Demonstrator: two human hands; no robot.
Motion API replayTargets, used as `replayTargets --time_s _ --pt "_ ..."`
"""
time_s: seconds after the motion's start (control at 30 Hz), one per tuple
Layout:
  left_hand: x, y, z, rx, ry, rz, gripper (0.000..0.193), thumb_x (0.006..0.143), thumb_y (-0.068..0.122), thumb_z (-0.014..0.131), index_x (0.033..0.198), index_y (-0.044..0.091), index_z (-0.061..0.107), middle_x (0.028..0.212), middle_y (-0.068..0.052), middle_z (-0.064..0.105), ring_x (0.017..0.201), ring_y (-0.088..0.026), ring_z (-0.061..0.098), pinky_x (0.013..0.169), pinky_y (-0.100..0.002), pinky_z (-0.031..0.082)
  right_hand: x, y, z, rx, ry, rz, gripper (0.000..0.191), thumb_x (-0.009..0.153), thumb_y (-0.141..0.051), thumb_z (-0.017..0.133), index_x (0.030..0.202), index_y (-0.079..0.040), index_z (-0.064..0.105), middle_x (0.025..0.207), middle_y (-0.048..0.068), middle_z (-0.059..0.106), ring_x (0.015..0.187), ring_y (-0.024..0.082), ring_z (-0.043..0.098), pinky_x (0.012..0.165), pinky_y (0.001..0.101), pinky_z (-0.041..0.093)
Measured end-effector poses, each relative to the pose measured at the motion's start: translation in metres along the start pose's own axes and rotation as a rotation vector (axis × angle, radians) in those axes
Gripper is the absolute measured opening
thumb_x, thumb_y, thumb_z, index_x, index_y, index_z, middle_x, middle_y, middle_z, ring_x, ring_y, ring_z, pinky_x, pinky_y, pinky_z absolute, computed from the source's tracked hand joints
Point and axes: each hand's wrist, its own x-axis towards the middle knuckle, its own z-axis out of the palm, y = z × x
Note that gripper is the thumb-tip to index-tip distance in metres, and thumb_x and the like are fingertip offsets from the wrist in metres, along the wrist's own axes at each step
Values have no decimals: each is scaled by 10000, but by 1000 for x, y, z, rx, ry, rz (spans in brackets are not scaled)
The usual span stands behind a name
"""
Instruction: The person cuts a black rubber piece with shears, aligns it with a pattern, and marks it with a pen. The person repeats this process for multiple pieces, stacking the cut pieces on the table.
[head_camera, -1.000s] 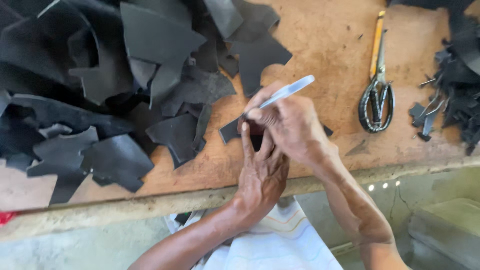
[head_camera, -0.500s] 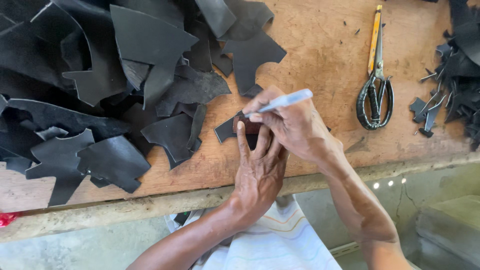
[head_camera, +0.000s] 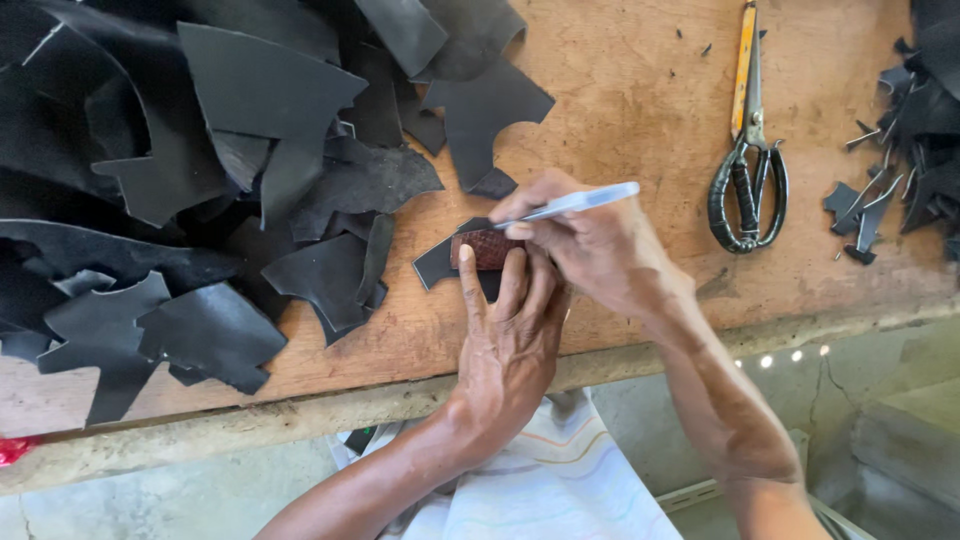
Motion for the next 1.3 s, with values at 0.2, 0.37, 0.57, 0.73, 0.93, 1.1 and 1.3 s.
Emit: replayTargets --time_s 0.2,0.37,0.57,0.73,0.93,1.1,1.3 --pt "-2 0 -5 26 33 5 801 837 194 593 1576 26 334 1511 -258 330 1410 -399 293 1131 -770 126 -15 16 -24 98 35 41 130 1007 -42 665 1091 -9 571 1104 85 744 1020 141 726 828 249 613" --pt "-3 -1 -5 49 35 6 802 847 175 591 1587 27 320 1507 -259 329 1415 -391 299 1142 -764 133 -24 23 -25 35 73 16 119 1013 -17 663 1089 -13 572 1097 91 739 1049 152 720 843 261 608" --pt "-3 0 -7 52 34 2 810 842 160 592 1590 24 314 1512 -262 329 1406 -394 308 1149 -760 131 -31 24 -34 14 85 12 126 1011 7 660 1082 -16 559 1077 83 738 1036 159 722 846 272 597" --pt "-3 -2 -8 33 26 3 834 811 146 602 1586 25 320 1516 -252 330 1399 -381 315 1148 -760 132 -35 27 -37 -42 105 6 128 1007 35 649 1085 -18 564 1052 90 739 1009 156 725 830 277 596" --pt "-4 -1 -7 53 38 4 818 820 190 602 1581 30 346 1519 -253 333 1403 -390 316 1145 -758 133 -24 19 -30 -51 73 -19 127 990 47 643 1090 -28 619 1083 99 758 997 175 751 778 282 638" --pt "-4 0 -3 27 -4 4 730 848 234 593 1535 45 430 1514 -241 317 1430 -417 274 1136 -786 113 -1 -2 -10 -98 -6 -45 98 972 -3 662 1065 -22 684 1048 96 757 934 207 754 763 310 621" --pt "-2 -2 4 -62 -34 18 649 866 217 593 1486 65 476 1558 -198 278 1485 -445 187 1133 -793 71 19 -22 5 36 -105 -86 84 1022 -51 653 1096 -22 626 1033 72 722 963 193 771 793 302 627"
